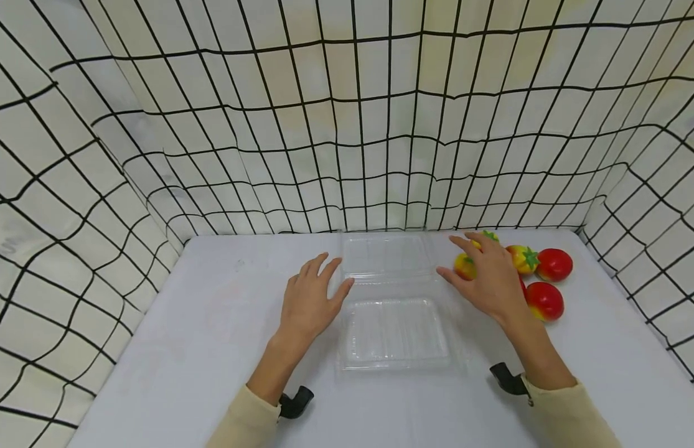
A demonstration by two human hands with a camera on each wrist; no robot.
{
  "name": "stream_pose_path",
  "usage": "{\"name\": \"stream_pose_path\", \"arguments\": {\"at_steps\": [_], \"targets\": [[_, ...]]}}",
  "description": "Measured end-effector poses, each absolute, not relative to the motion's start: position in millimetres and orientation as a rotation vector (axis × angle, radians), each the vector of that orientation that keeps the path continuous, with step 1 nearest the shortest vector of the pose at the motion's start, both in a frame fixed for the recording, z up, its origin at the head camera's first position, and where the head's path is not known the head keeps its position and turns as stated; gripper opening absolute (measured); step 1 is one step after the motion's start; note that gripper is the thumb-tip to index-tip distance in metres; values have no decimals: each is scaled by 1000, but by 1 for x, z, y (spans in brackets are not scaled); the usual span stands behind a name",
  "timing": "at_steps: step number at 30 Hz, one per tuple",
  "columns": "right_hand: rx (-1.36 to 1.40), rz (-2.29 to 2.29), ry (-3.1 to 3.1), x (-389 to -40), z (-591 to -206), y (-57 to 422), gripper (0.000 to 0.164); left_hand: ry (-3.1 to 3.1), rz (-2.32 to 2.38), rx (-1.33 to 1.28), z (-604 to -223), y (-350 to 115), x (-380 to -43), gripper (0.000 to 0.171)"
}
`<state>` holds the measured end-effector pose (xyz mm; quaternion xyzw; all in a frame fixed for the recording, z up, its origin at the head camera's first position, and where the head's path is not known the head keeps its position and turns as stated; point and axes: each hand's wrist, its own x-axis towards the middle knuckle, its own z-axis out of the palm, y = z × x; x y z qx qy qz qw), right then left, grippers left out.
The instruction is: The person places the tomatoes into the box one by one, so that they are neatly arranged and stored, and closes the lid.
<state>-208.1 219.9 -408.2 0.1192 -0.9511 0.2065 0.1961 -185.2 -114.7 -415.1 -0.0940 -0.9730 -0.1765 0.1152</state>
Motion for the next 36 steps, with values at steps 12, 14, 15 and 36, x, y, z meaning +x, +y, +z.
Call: {"name": "stream_pose_path", "arguments": {"at_steps": [12, 14, 15, 36], "targets": [[351, 840, -2664, -206, -403, 231, 60, -2870, -852, -225, -413, -118, -174, 50], [354, 884, -2672, -207, -403, 234, 62, -2878, -885, -215, -412, -119, -172, 49], [352, 905, -2678, -207, -403, 235, 62, -2883, -897, -213, -412, -119, -171, 49], [303, 984, -2809, -216, -408, 258, 72, -2875, -1127, -246, -424, -129, -168, 46]]}}
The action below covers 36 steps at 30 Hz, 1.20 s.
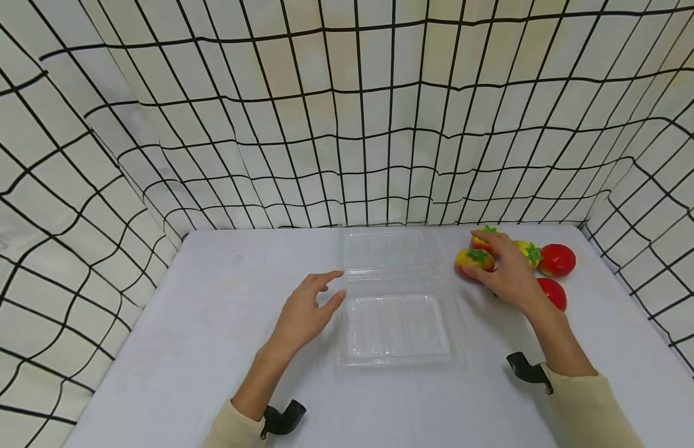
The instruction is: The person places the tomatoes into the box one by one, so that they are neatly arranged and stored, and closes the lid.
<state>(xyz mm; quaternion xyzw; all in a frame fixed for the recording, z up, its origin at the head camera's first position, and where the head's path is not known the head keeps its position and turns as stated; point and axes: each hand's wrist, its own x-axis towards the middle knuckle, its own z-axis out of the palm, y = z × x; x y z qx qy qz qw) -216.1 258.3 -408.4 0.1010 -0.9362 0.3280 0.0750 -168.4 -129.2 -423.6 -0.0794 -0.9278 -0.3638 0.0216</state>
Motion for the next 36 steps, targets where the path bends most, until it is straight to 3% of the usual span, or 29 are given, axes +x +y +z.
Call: {"name": "stream_pose_path", "arguments": {"at_steps": [36], "targets": [[213, 953, -2978, -231, -426, 268, 74, -2820, -1765, -92, -432, -133, -158, 55]]}}
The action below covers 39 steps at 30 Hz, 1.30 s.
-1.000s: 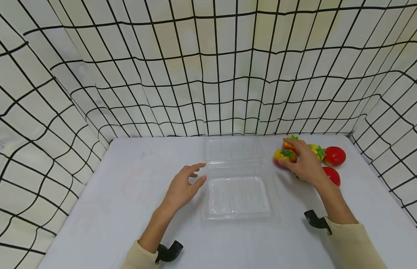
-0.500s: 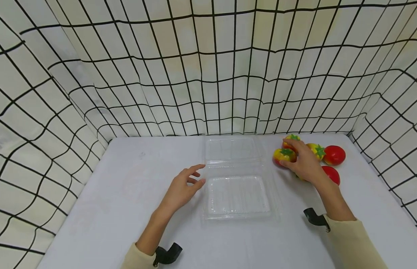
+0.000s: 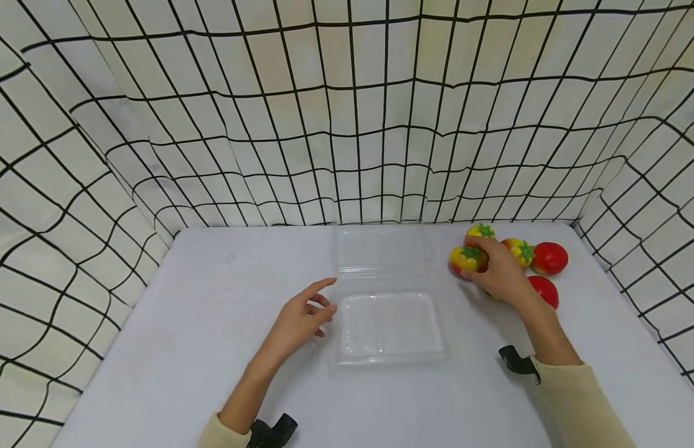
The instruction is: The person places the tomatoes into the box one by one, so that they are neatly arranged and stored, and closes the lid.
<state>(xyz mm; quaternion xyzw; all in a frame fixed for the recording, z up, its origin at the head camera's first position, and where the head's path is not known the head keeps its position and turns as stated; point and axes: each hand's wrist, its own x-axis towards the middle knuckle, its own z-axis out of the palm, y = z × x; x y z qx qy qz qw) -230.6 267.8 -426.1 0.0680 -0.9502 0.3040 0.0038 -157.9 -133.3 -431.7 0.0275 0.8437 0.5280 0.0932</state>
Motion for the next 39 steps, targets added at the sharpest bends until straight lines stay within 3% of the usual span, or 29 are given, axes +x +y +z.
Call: {"name": "stream_pose_path", "arguments": {"at_steps": [23, 39], "targets": [[218, 830, -3052, -238, -431, 268, 66, 2356, 1691, 79, -438, -134, -155, 55], [183, 960, -2975, -234, -427, 262, 78, 2287, 1765, 64, -437, -136, -154, 55]]}}
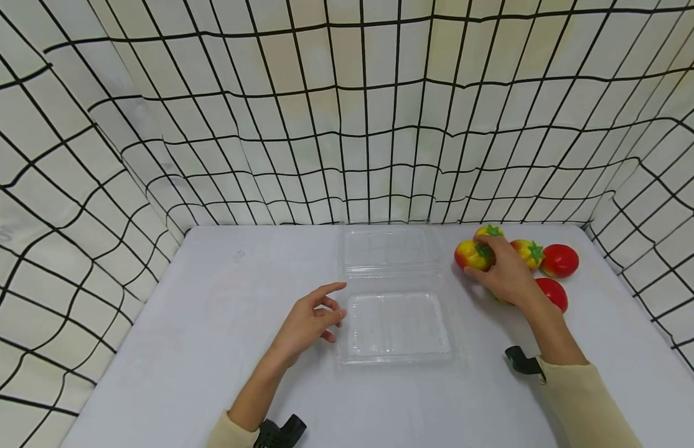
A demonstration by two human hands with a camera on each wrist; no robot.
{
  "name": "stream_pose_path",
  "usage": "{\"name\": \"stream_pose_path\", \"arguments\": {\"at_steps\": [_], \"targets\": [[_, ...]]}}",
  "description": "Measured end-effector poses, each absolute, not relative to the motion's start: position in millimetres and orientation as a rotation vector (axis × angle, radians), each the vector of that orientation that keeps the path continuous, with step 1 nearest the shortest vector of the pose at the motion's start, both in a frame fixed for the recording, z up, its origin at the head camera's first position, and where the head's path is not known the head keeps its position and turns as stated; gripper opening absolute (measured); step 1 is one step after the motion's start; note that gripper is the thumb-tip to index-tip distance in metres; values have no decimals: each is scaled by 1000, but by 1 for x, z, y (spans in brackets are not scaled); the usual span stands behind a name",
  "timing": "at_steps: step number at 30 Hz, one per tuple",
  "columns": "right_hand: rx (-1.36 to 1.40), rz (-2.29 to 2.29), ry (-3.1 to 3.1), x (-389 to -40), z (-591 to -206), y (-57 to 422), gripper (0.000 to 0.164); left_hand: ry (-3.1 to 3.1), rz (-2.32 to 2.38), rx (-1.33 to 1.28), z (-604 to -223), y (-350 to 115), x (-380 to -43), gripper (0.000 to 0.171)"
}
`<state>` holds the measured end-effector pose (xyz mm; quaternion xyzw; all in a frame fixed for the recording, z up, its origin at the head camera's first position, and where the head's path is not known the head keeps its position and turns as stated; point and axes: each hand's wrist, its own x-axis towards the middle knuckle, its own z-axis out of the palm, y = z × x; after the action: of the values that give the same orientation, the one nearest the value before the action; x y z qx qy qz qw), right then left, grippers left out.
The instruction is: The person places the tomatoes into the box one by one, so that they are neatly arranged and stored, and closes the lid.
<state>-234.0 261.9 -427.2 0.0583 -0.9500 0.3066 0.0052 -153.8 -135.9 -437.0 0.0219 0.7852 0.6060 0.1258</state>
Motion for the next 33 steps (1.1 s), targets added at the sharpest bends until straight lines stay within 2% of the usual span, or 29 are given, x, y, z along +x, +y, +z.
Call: {"name": "stream_pose_path", "arguments": {"at_steps": [20, 33], "targets": [[241, 1064, -2861, -229, -411, 254, 74, 2207, 1809, 59, -435, -137, -155, 58], [263, 1245, -2803, -216, -399, 236, 79, 2194, 1811, 73, -437, -139, -153, 59]]}}
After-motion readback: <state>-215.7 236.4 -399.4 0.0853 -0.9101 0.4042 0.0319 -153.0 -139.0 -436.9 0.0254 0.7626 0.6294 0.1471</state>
